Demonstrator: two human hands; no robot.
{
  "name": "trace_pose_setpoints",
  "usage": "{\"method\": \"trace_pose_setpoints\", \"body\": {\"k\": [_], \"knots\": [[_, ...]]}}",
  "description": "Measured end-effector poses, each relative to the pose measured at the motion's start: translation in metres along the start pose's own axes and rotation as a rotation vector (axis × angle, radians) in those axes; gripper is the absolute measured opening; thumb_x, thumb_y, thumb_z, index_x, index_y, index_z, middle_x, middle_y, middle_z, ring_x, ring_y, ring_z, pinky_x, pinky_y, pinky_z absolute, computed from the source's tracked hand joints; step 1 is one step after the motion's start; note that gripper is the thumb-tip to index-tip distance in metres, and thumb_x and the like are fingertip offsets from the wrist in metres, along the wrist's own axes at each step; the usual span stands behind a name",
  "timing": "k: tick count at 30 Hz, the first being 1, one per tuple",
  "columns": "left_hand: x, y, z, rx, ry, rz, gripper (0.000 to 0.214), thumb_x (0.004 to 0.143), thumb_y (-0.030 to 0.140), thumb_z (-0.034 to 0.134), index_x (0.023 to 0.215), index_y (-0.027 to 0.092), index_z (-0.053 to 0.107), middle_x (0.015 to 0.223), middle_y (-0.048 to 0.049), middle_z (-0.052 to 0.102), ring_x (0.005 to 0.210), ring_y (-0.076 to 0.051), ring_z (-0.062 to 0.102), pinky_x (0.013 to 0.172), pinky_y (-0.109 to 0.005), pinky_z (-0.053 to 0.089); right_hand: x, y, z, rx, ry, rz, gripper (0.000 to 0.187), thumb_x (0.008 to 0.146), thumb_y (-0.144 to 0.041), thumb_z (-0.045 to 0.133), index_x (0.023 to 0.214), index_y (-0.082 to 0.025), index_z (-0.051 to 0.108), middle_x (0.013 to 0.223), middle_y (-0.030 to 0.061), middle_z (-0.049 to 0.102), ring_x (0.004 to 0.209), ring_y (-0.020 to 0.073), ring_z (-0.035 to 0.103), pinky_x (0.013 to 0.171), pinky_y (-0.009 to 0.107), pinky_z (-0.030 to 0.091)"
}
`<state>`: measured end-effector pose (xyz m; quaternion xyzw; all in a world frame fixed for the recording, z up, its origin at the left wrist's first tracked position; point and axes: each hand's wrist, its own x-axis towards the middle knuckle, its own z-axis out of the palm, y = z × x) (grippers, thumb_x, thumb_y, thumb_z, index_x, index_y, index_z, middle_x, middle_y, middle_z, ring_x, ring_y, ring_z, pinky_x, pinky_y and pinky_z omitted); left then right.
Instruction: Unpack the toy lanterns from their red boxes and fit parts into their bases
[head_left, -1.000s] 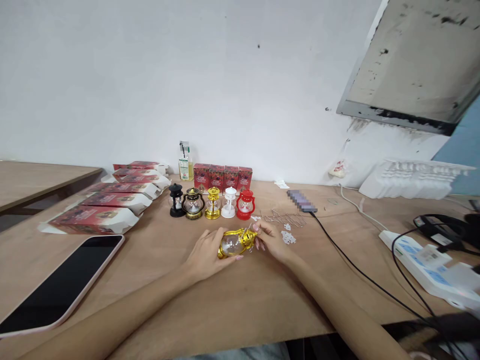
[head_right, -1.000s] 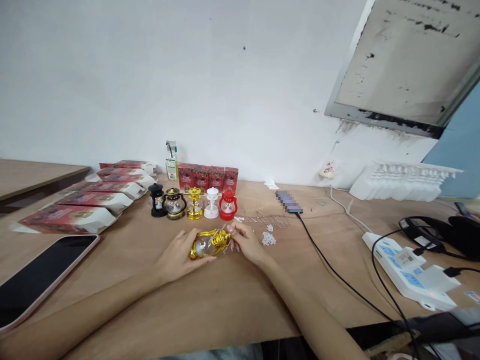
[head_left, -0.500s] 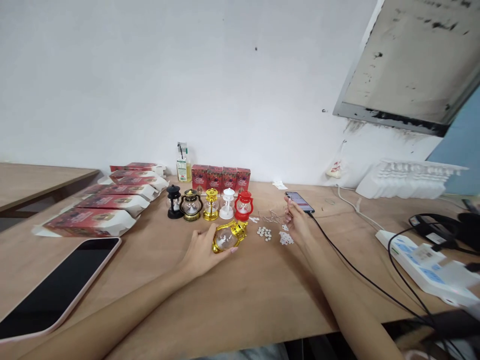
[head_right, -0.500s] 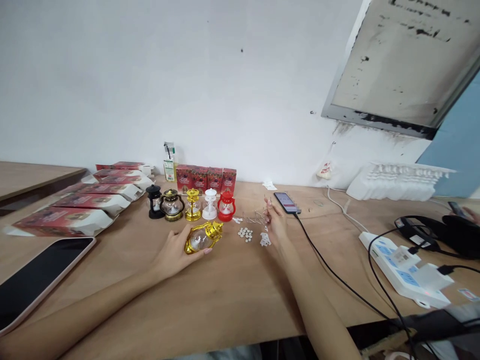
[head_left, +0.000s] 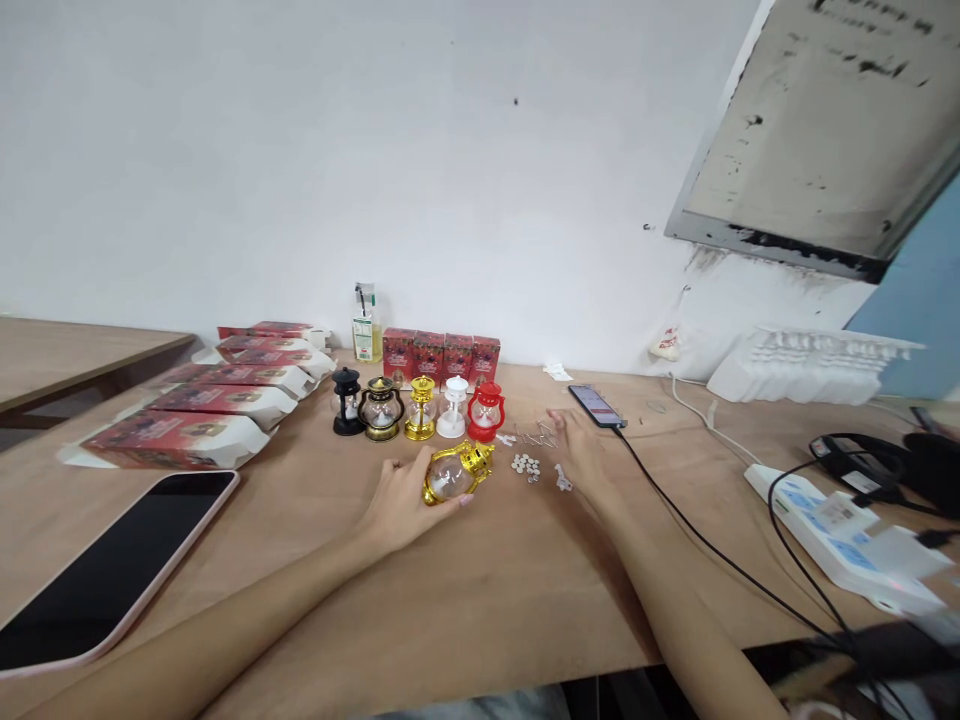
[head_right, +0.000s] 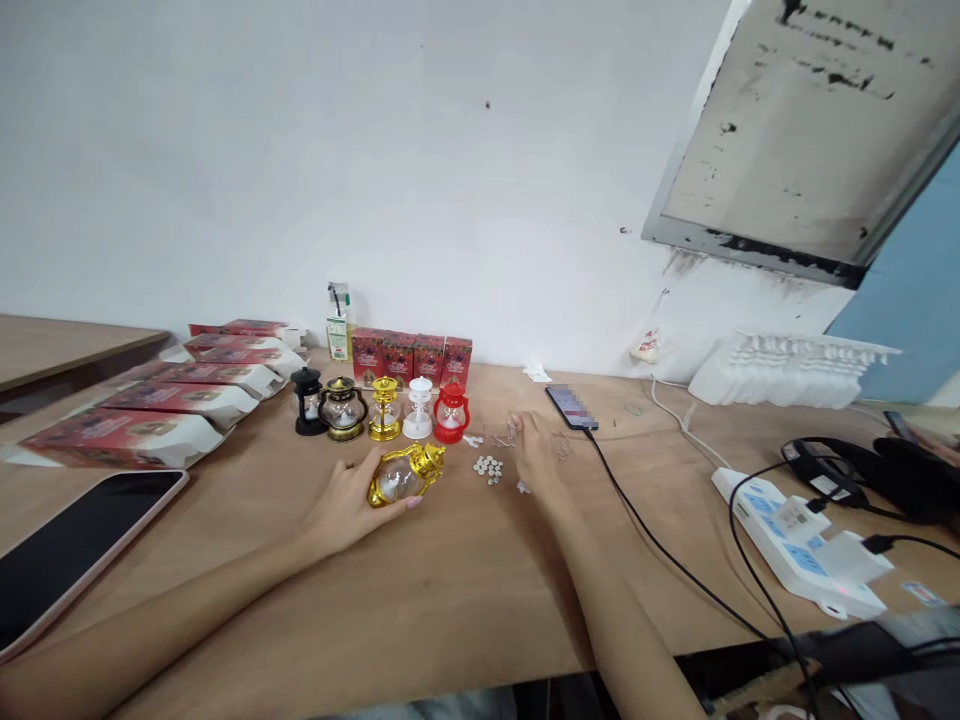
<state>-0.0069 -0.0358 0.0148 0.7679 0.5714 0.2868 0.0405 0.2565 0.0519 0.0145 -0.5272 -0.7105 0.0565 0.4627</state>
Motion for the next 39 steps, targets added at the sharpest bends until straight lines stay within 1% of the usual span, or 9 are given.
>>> {"method": "trace_pose_setpoints", "body": {"k": [2, 8, 15, 18, 24, 28, 31, 35, 39], "knots": [[0.0, 0.0, 0.0, 0.009, -0.001, 0.001, 0.051, 0.071, 0.067, 0.051, 0.094, 0.021, 0.047, 0.081, -0.0047, 0.068, 0.079, -0.029, 0.06, 0.076, -0.038, 0.039, 0.001, -0.003, 0.004, -0.181, -0.111, -0.073, 0.039, 0.094, -0.036, 0.028, 0.09, -0.016, 0.062, 0.092, 0.0112, 0.062, 0.092, 0.0226, 0.053, 0.083, 0.035, 0.039], [-0.001, 0.001, -0.001, 0.023, -0.015, -0.012, 0.051, 0.072, 0.065, 0.051, 0.096, 0.02, 0.047, 0.079, -0.0047, 0.067, 0.08, -0.029, 0.06, 0.075, -0.037, 0.037, 0.024, -0.008, 0.025, -0.586, -0.347, -0.149, 0.032, 0.093, -0.025, 0.036, 0.095, -0.011, 0.064, 0.103, 0.0186, 0.061, 0.103, 0.0271, 0.047, 0.088, 0.037, 0.034], [0.0, 0.0, 0.0, 0.038, -0.016, -0.005, 0.049, 0.071, 0.066, 0.052, 0.092, 0.021, 0.045, 0.078, -0.0042, 0.067, 0.079, -0.029, 0.061, 0.074, -0.036, 0.037, 0.038, -0.015, 0.045, -0.852, -0.535, -0.15, 0.026, 0.086, -0.01, 0.042, 0.096, -0.007, 0.066, 0.105, 0.0218, 0.061, 0.106, 0.0293, 0.05, 0.086, 0.039, 0.036], [0.001, 0.0, 0.0, 0.022, -0.02, -0.002, 0.049, 0.071, 0.066, 0.052, 0.09, 0.021, 0.045, 0.078, -0.0042, 0.067, 0.08, -0.03, 0.061, 0.075, -0.037, 0.037, 0.039, -0.016, 0.049, -0.911, -0.575, -0.124, 0.024, 0.087, -0.011, 0.045, 0.1, -0.008, 0.065, 0.11, 0.0196, 0.06, 0.109, 0.0282, 0.05, 0.087, 0.039, 0.037], [0.0, -0.001, 0.0, 0.008, -0.009, -0.005, 0.049, 0.071, 0.064, 0.053, 0.093, 0.02, 0.046, 0.084, -0.0057, 0.068, 0.079, -0.03, 0.061, 0.075, -0.038, 0.038, 0.045, -0.021, 0.053, -0.923, -0.602, -0.045, 0.03, 0.089, -0.034, 0.049, 0.11, -0.014, 0.057, 0.117, 0.009, 0.057, 0.109, 0.0223, 0.052, 0.093, 0.044, 0.039], [0.0, -0.002, 0.001, 0.024, 0.006, 0.001, 0.051, 0.071, 0.066, 0.051, 0.094, 0.021, 0.046, 0.083, -0.0051, 0.068, 0.078, -0.029, 0.061, 0.074, -0.037, 0.039, 0.049, -0.024, 0.051, -0.856, -0.599, 0.001, 0.03, 0.088, -0.031, 0.049, 0.109, -0.012, 0.059, 0.116, 0.0139, 0.058, 0.107, 0.0249, 0.054, 0.089, 0.042, 0.041], [0.0, -0.002, 0.002, 0.027, 0.004, 0.002, 0.051, 0.071, 0.066, 0.052, 0.094, 0.021, 0.045, 0.083, -0.0053, 0.068, 0.078, -0.028, 0.062, 0.074, -0.036, 0.039, 0.051, -0.025, 0.046, -0.766, -0.58, 0.01, 0.026, 0.082, -0.026, 0.052, 0.1, -0.012, 0.065, 0.109, 0.0177, 0.062, 0.101, 0.0282, 0.057, 0.083, 0.038, 0.042], [0.0, -0.003, 0.002, 0.01, 0.008, 0.005, 0.049, 0.071, 0.064, 0.053, 0.093, 0.021, 0.045, 0.082, -0.0056, 0.068, 0.079, -0.029, 0.062, 0.073, -0.037, 0.04, 0.054, -0.028, 0.036, -0.631, -0.487, 0.027, 0.026, 0.083, -0.024, 0.046, 0.092, -0.012, 0.067, 0.097, 0.0171, 0.064, 0.095, 0.0266, 0.058, 0.08, 0.035, 0.042], [0.0, -0.003, 0.002, 0.001, 0.022, 0.01, 0.048, 0.071, 0.063, 0.053, 0.094, 0.021, 0.046, 0.084, -0.0049, 0.068, 0.079, -0.028, 0.062, 0.073, -0.036, 0.041, 0.043, -0.036, 0.025, -0.459, -0.35, 0.031, 0.034, 0.09, -0.023, 0.033, 0.107, -0.013, 0.06, 0.102, 0.0143, 0.062, 0.096, 0.0219, 0.056, 0.084, 0.034, 0.041]]}}
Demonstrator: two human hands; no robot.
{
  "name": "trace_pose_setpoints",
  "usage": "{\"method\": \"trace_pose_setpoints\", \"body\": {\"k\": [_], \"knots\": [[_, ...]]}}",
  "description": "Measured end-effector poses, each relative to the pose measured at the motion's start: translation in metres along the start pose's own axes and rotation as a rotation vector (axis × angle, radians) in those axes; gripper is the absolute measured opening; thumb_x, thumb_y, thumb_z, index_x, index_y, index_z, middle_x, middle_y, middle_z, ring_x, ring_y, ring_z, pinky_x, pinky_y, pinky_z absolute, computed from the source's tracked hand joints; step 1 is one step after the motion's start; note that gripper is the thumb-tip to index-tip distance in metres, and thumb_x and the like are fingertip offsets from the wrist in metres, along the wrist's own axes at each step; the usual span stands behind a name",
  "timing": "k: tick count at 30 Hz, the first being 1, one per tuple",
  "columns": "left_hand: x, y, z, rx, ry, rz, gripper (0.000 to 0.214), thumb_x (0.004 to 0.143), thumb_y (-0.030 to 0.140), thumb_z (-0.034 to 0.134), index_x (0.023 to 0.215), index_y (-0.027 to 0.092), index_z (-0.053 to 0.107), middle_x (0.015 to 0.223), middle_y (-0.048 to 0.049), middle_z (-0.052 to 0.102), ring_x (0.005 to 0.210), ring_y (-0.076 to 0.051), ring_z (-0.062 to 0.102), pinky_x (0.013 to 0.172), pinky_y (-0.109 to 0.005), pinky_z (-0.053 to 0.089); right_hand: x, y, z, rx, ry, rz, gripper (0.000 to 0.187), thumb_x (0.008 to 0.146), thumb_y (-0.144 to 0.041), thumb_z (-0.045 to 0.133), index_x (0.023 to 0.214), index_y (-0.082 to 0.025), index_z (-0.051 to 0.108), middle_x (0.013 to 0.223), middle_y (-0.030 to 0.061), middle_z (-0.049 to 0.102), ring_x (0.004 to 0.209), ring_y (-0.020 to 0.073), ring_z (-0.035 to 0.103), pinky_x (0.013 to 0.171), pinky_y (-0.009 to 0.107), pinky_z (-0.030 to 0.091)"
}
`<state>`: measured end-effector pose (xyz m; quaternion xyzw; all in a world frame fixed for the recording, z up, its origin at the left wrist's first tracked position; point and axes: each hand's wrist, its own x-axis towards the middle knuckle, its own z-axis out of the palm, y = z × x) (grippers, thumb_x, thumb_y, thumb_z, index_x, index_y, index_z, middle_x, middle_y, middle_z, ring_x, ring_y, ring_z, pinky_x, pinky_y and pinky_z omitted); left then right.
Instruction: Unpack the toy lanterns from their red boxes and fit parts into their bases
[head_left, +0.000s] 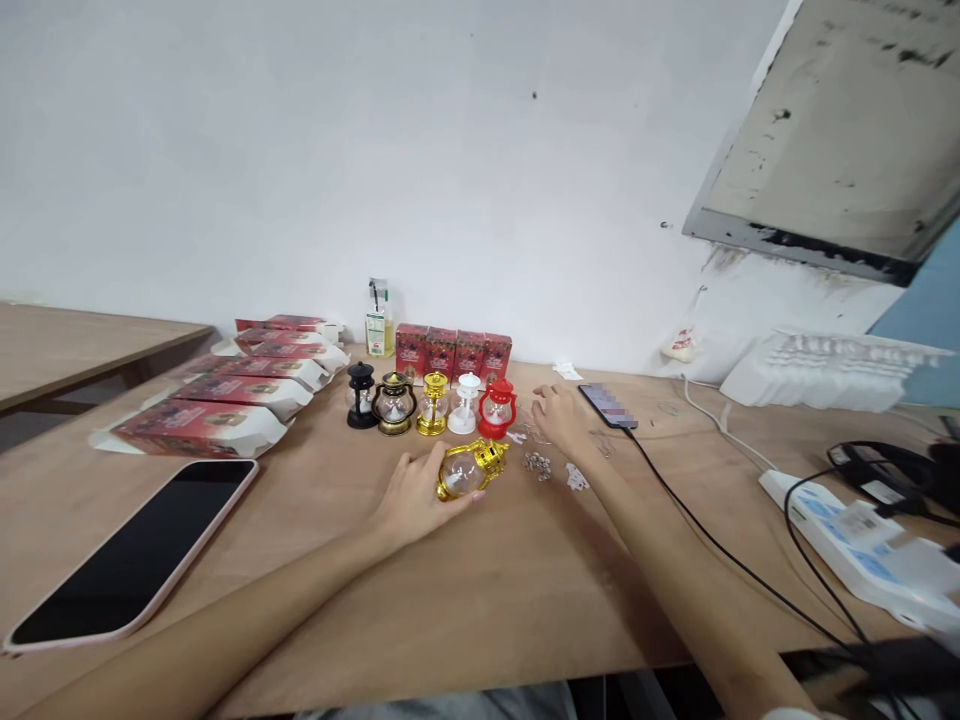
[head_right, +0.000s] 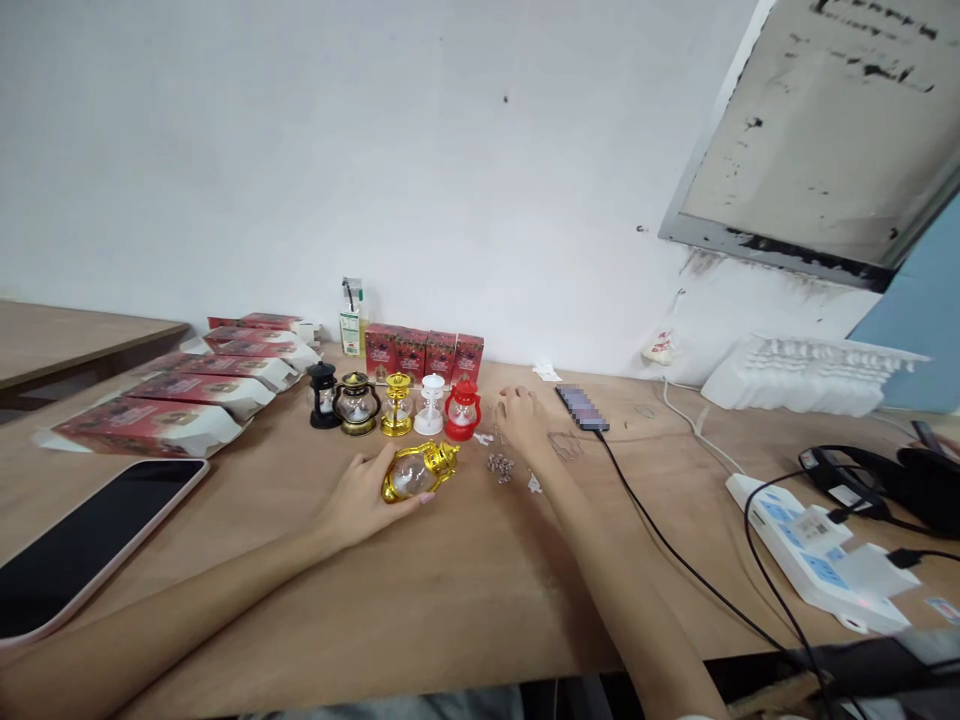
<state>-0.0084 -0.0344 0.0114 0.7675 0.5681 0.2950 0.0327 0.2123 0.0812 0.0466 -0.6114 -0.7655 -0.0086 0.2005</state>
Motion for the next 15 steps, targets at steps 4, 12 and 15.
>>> {"method": "trace_pose_setpoints", "body": {"k": [4, 12, 15], "knots": [[-0.001, 0.0, 0.0, 0.016, -0.005, 0.057, 0.047, 0.072, 0.06, 0.055, 0.099, 0.022, 0.047, 0.09, -0.0048, 0.067, 0.083, -0.027, 0.061, 0.075, -0.036, 0.039, -0.038, -0.017, 0.006, 0.235, 0.083, -0.045, 0.035, 0.094, -0.033, 0.028, 0.114, -0.021, 0.053, 0.103, 0.0073, 0.062, 0.089, 0.0156, 0.057, 0.077, 0.029, 0.046], [-0.002, 0.004, -0.003, 0.062, -0.025, 0.171, 0.038, 0.074, 0.048, 0.06, 0.1, 0.022, 0.05, 0.097, -0.0053, 0.066, 0.09, -0.025, 0.06, 0.072, -0.034, 0.034, -0.084, -0.046, 0.011, 1.146, -0.203, -0.322, 0.038, 0.086, -0.046, 0.047, 0.116, -0.024, 0.052, 0.106, 0.0051, 0.061, 0.096, 0.0173, 0.057, 0.083, 0.032, 0.044], [-0.002, 0.002, -0.001, 0.032, 0.01, 0.152, 0.045, 0.073, 0.048, 0.062, 0.106, 0.022, 0.045, 0.106, -0.0065, 0.063, 0.096, -0.025, 0.059, 0.076, -0.036, 0.034, -0.082, -0.048, 0.012, 1.086, -0.206, -0.305, 0.028, 0.081, -0.043, 0.057, 0.1, -0.023, 0.062, 0.1, 0.0039, 0.064, 0.092, 0.0181, 0.058, 0.082, 0.033, 0.045]]}}
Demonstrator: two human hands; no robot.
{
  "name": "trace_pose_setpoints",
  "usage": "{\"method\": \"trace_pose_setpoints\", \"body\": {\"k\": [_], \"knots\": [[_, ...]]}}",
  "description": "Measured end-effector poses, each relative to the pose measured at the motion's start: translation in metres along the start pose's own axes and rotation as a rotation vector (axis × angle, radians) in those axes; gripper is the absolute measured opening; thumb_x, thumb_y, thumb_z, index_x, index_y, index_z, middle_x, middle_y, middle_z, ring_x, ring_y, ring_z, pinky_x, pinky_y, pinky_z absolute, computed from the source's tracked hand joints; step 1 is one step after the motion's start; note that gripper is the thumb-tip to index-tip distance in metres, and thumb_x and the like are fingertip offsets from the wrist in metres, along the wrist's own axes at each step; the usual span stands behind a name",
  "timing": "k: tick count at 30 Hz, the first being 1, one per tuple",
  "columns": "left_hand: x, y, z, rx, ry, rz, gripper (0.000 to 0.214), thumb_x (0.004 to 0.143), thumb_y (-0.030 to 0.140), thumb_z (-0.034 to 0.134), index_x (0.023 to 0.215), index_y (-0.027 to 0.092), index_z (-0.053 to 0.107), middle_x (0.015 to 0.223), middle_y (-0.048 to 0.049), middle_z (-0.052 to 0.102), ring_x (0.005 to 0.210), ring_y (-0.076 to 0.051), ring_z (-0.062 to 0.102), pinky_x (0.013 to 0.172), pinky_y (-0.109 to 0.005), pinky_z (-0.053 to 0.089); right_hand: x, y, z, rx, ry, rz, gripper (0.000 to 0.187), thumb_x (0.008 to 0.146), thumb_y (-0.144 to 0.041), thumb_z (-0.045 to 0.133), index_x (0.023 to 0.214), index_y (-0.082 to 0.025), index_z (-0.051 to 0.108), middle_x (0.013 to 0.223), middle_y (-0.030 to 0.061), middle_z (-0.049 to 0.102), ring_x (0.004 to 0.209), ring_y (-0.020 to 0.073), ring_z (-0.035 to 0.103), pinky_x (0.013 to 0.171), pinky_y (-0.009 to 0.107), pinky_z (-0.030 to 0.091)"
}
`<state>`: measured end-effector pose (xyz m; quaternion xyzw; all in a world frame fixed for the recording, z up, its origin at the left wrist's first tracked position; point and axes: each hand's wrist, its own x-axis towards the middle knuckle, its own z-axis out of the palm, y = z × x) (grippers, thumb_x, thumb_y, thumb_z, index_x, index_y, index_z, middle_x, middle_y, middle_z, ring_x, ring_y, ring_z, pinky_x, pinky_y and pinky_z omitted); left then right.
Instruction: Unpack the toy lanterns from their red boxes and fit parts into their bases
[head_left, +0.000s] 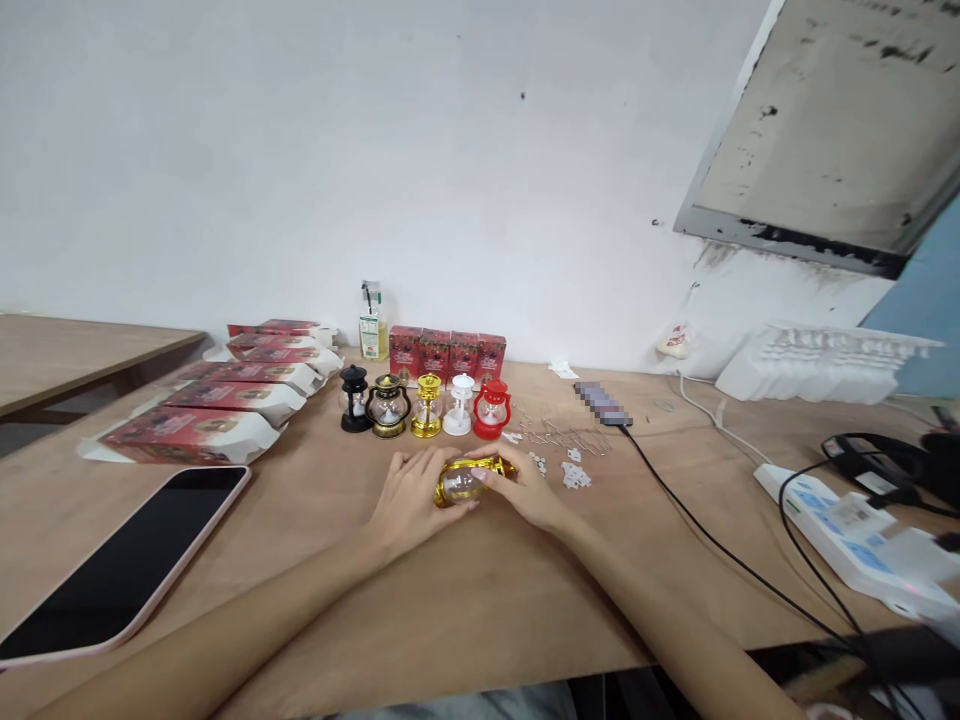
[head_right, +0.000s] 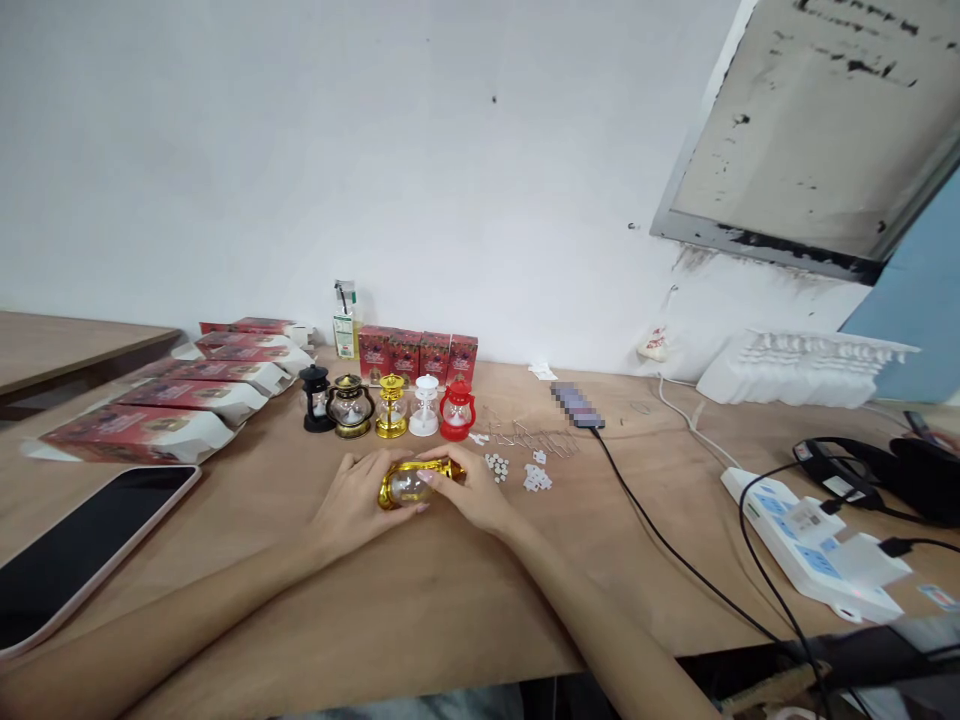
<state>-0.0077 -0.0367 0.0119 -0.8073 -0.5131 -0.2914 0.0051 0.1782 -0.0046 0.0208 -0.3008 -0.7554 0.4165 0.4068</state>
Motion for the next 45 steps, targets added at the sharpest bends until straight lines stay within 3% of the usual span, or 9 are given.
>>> {"method": "trace_pose_setpoints", "body": {"k": [5, 8, 13, 16, 19, 22, 26, 34, 45], "knots": [[-0.001, -0.003, 0.001, -0.086, 0.189, -0.021, 0.057, 0.07, 0.053, 0.063, 0.111, 0.02, 0.039, 0.109, -0.0092, 0.059, 0.1, -0.027, 0.057, 0.08, -0.038, 0.037, 0.003, 0.01, 0.008, 0.339, 0.115, 0.17, 0.03, 0.077, -0.05, 0.058, 0.089, -0.023, 0.061, 0.089, 0.0018, 0.062, 0.073, 0.0152, 0.06, 0.057, 0.027, 0.051], [-0.004, -0.002, -0.002, -0.126, 0.314, 0.065, 0.053, 0.074, 0.043, 0.062, 0.115, 0.019, 0.039, 0.111, -0.0098, 0.058, 0.096, -0.024, 0.057, 0.081, -0.036, 0.039, 0.004, 0.016, 0.011, 0.582, 0.206, 0.27, 0.033, 0.074, -0.053, 0.061, 0.086, -0.022, 0.059, 0.079, -0.0001, 0.062, 0.061, 0.0116, 0.058, 0.045, 0.021, 0.047], [-0.006, 0.0, -0.004, -0.161, 0.358, 0.229, 0.046, 0.079, 0.035, 0.06, 0.116, 0.019, 0.039, 0.111, -0.0101, 0.058, 0.104, -0.024, 0.054, 0.084, -0.035, 0.038, 0.005, 0.021, 0.009, 0.762, 0.218, 0.424, 0.032, 0.075, -0.05, 0.062, 0.086, -0.02, 0.06, 0.072, -0.0008, 0.062, 0.054, 0.0082, 0.055, 0.041, 0.016, 0.045], [-0.006, 0.0, -0.004, -0.203, 0.342, 0.246, 0.038, 0.082, 0.035, 0.057, 0.113, 0.02, 0.04, 0.111, -0.0096, 0.057, 0.105, -0.022, 0.052, 0.085, -0.035, 0.037, 0.005, 0.023, 0.009, 0.783, 0.215, 0.456, 0.029, 0.078, -0.048, 0.06, 0.087, -0.02, 0.06, 0.071, -0.0013, 0.063, 0.053, 0.0083, 0.056, 0.039, 0.015, 0.045], [-0.007, 0.0, -0.005, -0.228, 0.265, 0.187, 0.014, 0.088, 0.033, 0.046, 0.094, 0.02, 0.045, 0.105, -0.0071, 0.058, 0.1, -0.02, 0.052, 0.081, -0.033, 0.037, 0.004, 0.024, 0.01, 0.769, 0.212, 0.437, 0.03, 0.077, -0.049, 0.061, 0.084, -0.02, 0.06, 0.07, -0.0017, 0.062, 0.05, 0.0081, 0.055, 0.037, 0.015, 0.044], [-0.006, 0.001, -0.007, -0.21, 0.165, 0.137, 0.019, 0.093, 0.03, 0.035, 0.081, 0.019, 0.045, 0.098, -0.0051, 0.057, 0.093, -0.018, 0.052, 0.076, -0.032, 0.036, 0.003, 0.025, 0.012, 0.739, 0.213, 0.395, 0.032, 0.075, -0.051, 0.062, 0.082, -0.02, 0.059, 0.071, -0.0018, 0.063, 0.049, 0.0073, 0.054, 0.037, 0.015, 0.043], [-0.005, 0.0, -0.004, -0.213, 0.124, 0.122, 0.023, 0.095, 0.026, 0.027, 0.081, 0.019, 0.045, 0.097, -0.0045, 0.056, 0.087, -0.017, 0.051, 0.074, -0.031, 0.036, 0.002, 0.026, 0.013, 0.727, 0.237, 0.376, 0.036, 0.07, -0.052, 0.066, 0.085, -0.021, 0.058, 0.07, -0.0031, 0.062, 0.049, 0.0073, 0.054, 0.038, 0.016, 0.043], [-0.006, -0.003, 0.004, -0.338, 0.168, 0.08, 0.023, 0.095, 0.024, 0.028, 0.08, 0.019, 0.044, 0.096, -0.0063, 0.052, 0.09, -0.016, 0.049, 0.079, -0.032, 0.04, 0.002, 0.023, 0.013, 0.72, 0.226, 0.379, 0.037, 0.07, -0.053, 0.065, 0.086, -0.021, 0.057, 0.072, -0.0027, 0.063, 0.051, 0.0082, 0.056, 0.039, 0.017, 0.044], [-0.004, 0.001, 0.002, -0.347, 0.284, 0.17, 0.019, 0.093, 0.019, 0.033, 0.077, 0.019, 0.044, 0.094, -0.0066, 0.049, 0.092, -0.016, 0.051, 0.079, -0.028, 0.044, 0.002, 0.021, 0.014, 0.7, 0.253, 0.352, 0.038, 0.07, -0.055, 0.064, 0.084, -0.021, 0.058, 0.074, -0.001, 0.064, 0.056, 0.0104, 0.059, 0.039, 0.017, 0.043]]}}
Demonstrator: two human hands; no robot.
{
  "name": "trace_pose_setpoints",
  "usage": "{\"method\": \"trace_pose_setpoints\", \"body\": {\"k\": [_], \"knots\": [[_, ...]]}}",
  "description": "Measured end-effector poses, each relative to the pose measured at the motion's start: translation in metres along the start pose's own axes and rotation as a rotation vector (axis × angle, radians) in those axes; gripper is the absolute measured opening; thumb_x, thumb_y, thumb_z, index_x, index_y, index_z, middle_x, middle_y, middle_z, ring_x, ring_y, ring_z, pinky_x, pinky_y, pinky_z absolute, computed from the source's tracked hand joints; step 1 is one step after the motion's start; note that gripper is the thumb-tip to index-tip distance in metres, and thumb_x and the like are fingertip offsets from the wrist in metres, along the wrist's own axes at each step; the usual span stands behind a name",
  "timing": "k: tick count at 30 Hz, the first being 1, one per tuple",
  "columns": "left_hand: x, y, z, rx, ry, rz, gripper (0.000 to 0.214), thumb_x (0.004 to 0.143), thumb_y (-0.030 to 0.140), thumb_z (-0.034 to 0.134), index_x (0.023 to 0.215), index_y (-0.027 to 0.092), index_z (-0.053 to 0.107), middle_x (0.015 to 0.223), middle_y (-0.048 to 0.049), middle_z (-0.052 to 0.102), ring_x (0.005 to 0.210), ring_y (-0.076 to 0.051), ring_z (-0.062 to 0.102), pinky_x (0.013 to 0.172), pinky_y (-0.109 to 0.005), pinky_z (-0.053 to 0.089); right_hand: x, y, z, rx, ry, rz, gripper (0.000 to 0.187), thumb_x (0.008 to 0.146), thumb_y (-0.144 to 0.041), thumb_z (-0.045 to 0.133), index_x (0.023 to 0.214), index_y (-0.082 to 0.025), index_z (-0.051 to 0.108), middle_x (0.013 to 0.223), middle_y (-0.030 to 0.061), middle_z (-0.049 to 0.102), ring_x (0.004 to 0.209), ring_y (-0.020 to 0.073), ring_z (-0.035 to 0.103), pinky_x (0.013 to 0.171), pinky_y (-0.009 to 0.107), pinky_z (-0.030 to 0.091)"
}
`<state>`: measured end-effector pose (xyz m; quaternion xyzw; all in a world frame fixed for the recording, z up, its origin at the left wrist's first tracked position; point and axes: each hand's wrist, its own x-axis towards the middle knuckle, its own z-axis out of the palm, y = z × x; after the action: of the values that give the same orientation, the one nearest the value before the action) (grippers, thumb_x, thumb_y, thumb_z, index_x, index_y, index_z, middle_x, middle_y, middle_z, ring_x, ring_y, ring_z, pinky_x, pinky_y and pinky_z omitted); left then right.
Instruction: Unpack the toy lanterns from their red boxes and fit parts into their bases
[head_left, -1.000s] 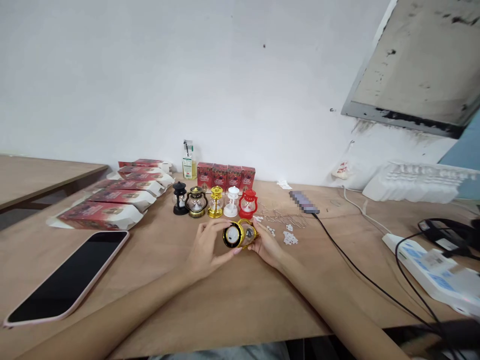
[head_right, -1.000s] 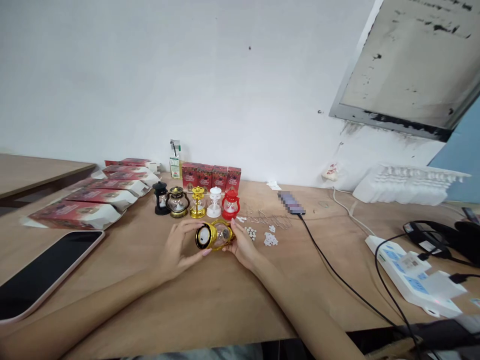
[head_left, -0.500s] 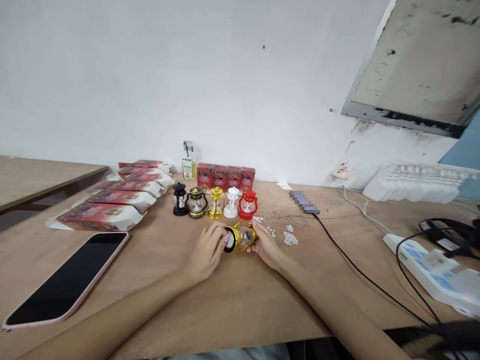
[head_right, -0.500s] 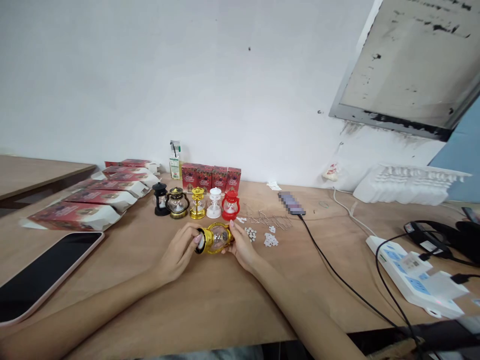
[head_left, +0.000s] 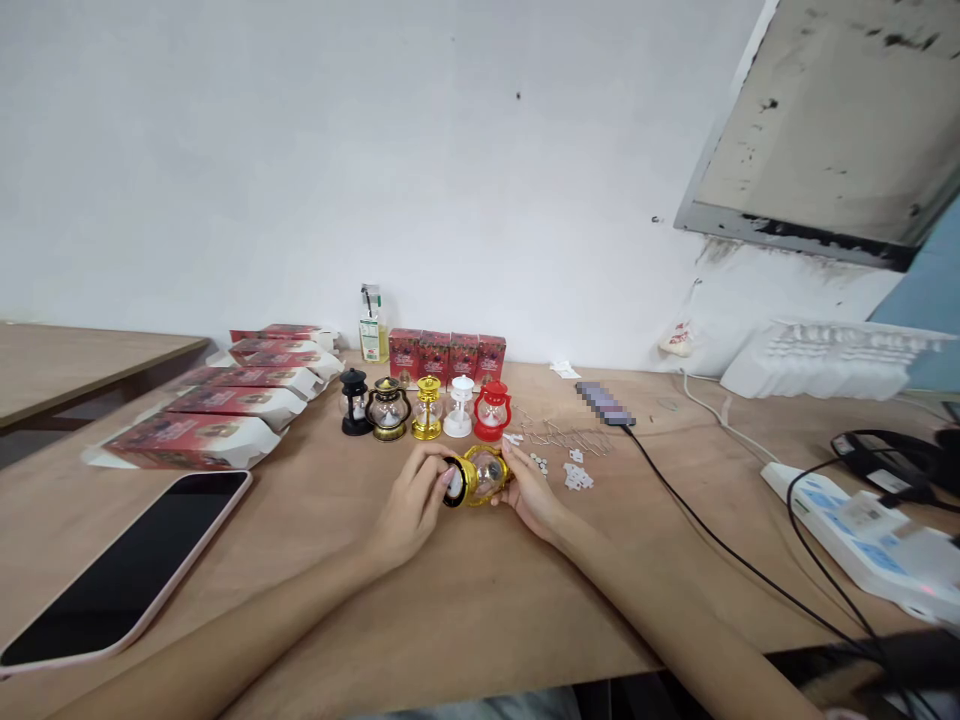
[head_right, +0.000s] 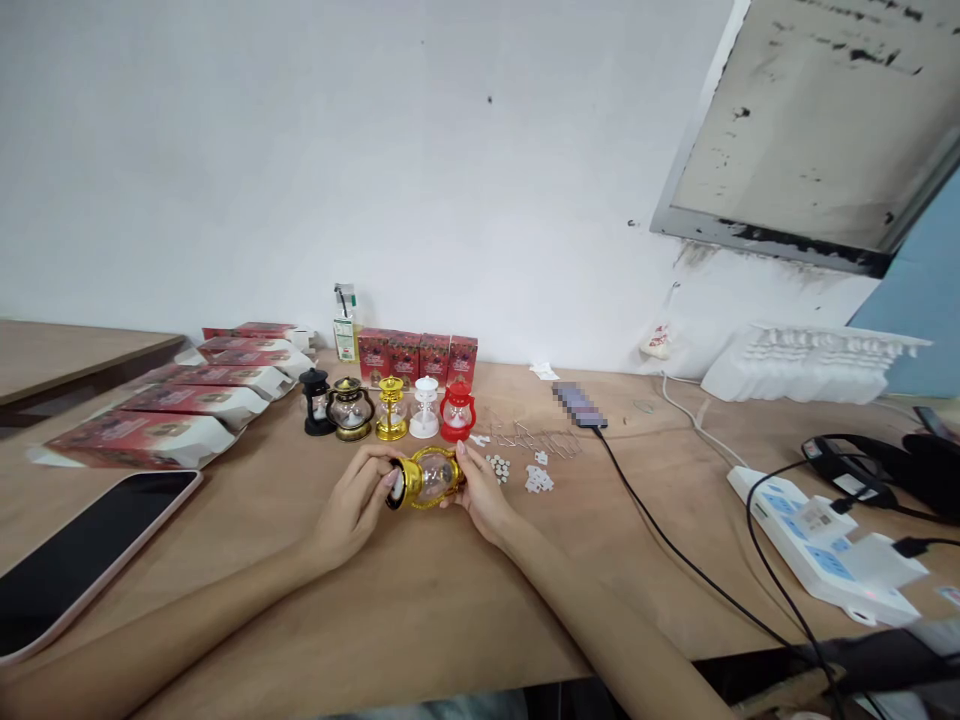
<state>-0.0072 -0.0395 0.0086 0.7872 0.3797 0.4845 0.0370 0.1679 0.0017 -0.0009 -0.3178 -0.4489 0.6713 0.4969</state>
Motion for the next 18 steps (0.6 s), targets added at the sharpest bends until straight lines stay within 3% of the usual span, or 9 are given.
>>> {"method": "trace_pose_setpoints", "body": {"k": [8, 13, 18], "knots": [[0.001, -0.008, 0.006, 0.03, -0.019, -0.045, 0.019, 0.094, 0.022, 0.031, 0.078, 0.019, 0.042, 0.099, -0.0078, 0.052, 0.096, -0.017, 0.051, 0.082, -0.032, 0.042, 0.007, -0.011, -0.003, -0.129, 0.08, -0.141, 0.041, 0.068, -0.058, 0.063, 0.081, -0.02, 0.059, 0.069, -0.0002, 0.064, 0.054, 0.0137, 0.059, 0.037, 0.021, 0.042], [0.0, -0.014, 0.006, 0.161, -0.018, -0.072, 0.021, 0.095, 0.025, 0.029, 0.083, 0.019, 0.045, 0.097, -0.0063, 0.053, 0.095, -0.018, 0.051, 0.078, -0.032, 0.04, 0.016, -0.019, -0.021, -0.108, 0.227, -0.231, 0.038, 0.069, -0.056, 0.063, 0.076, -0.019, 0.059, 0.065, -0.0002, 0.063, 0.051, 0.0132, 0.055, 0.035, 0.021, 0.039], [0.013, -0.018, 0.02, 0.417, -0.2, -0.019, 0.028, 0.095, 0.031, 0.031, 0.08, 0.018, 0.051, 0.081, -0.0034, 0.058, 0.078, -0.018, 0.053, 0.068, -0.03, 0.036, 0.03, -0.029, -0.053, 0.02, 0.434, -0.308, 0.029, 0.072, -0.049, 0.062, 0.075, -0.02, 0.059, 0.065, -0.0014, 0.063, 0.051, 0.0126, 0.055, 0.037, 0.021, 0.041]]}}
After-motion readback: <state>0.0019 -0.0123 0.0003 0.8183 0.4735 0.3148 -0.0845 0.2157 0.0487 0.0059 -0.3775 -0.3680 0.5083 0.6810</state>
